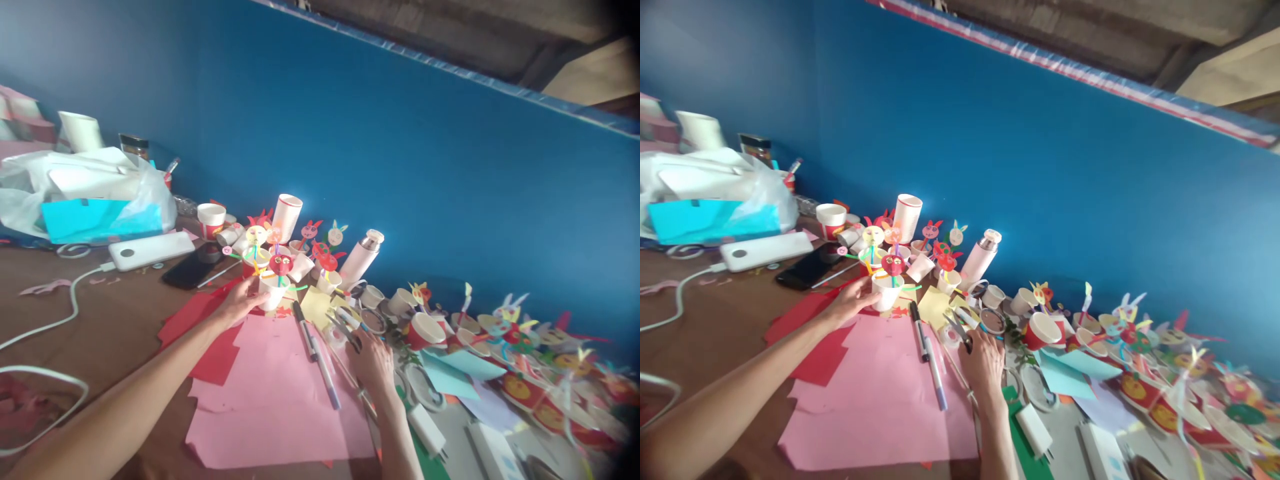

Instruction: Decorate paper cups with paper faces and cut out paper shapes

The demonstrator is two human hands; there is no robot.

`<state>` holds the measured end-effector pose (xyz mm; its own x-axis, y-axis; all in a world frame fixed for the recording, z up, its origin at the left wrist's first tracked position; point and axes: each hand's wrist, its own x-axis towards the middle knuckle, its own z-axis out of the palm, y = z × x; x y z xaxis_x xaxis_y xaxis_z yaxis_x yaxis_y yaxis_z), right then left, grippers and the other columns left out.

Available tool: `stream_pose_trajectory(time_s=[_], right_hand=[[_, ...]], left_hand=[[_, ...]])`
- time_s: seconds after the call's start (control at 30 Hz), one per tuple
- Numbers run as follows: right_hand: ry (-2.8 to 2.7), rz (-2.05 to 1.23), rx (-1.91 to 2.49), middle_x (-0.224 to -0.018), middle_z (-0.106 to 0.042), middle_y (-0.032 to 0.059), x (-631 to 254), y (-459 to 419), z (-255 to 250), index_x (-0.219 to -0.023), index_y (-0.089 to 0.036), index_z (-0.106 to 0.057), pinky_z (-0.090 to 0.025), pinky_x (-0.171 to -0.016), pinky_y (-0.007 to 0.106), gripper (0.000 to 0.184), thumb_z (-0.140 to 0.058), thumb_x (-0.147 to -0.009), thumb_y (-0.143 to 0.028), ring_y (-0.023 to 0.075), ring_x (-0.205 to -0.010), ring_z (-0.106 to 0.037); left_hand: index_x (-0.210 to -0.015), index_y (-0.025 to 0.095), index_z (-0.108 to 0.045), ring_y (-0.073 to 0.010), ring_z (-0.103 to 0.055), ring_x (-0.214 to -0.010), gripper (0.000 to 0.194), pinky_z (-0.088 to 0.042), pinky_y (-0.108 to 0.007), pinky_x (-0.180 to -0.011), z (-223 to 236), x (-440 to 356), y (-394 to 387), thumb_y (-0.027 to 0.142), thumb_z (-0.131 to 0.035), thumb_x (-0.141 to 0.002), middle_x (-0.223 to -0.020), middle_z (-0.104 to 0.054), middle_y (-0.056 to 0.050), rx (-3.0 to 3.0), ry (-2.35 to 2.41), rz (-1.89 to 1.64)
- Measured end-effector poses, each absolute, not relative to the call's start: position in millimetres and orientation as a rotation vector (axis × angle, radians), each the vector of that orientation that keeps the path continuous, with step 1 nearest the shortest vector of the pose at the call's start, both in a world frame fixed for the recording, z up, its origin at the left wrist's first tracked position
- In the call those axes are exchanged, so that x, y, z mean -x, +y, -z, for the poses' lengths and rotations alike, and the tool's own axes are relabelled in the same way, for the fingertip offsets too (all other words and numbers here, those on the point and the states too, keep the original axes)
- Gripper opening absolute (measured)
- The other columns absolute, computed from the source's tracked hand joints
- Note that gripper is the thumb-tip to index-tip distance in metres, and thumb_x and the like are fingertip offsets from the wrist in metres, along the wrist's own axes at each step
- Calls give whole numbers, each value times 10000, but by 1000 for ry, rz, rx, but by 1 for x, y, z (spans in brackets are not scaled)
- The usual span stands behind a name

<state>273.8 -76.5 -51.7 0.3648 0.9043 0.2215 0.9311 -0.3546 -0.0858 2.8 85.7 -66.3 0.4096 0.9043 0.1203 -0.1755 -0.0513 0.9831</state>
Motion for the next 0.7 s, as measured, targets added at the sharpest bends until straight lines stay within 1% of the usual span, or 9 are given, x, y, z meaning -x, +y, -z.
stream_pose_trajectory(time_s=[0.13,0.27,0.37,0.47,0.57,0.63,0.7], right_hand=[[-1656,167,2463,-946,-686,55,-274,-76,53,-902,-236,-647,-342,-787,352,205,-498,-767,-276,246,-949,-578],[-1608,115,2552,-994,-673,79,-276,-77,54,-916,-234,-656,-342,-814,417,238,-506,-766,-342,293,-1018,-551],[-1552,109,2600,-1033,-666,88,-277,-79,52,-943,-228,-657,-342,-825,446,258,-495,-770,-328,301,-1034,-546],[-1529,135,2616,-1021,-669,81,-276,-81,50,-928,-238,-662,-343,-820,445,243,-486,-783,-322,294,-1026,-550],[-1515,175,2610,-1060,-660,79,-274,-81,47,-1027,-256,-646,-329,-836,444,290,-493,-797,-345,295,-1040,-540],[-1495,245,2577,-1075,-658,80,-271,-80,45,-1084,-256,-632,-316,-846,436,315,-492,-810,-327,293,-1027,-545],[-1493,336,2500,-1046,-671,78,-266,-79,45,-1060,-241,-647,-305,-852,413,288,-483,-830,-296,279,-990,-561]], left_hand=[[-1085,153,-563,-309,-588,-1048,574,-478,-380,-849,76,-3,89,408,-736,-601,-1108,-645,-113,-1392,822,-1050],[-1090,172,-575,-275,-607,-1018,506,-471,-336,-853,79,-1,89,378,-693,-644,-1085,-656,-88,-1509,864,-1075],[-1081,178,-581,-275,-609,-1003,476,-465,-342,-857,78,0,89,360,-677,-652,-1069,-660,-86,-1557,897,-1091],[-1121,170,-565,-283,-601,-999,513,-471,-354,-845,79,-1,92,341,-673,-650,-1088,-648,-93,-1566,893,-1075],[-1174,160,-542,-285,-603,-981,569,-482,-350,-817,80,-4,95,326,-670,-646,-1098,-643,-96,-1572,886,-1045],[-1165,164,-548,-282,-606,-975,552,-483,-341,-814,80,-6,96,291,-660,-640,-1071,-652,-95,-1589,922,-1020],[-1127,176,-567,-277,-612,-965,510,-486,-332,-803,81,-5,96,244,-638,-626,-1029,-665,-88,-1601,978,-979]])
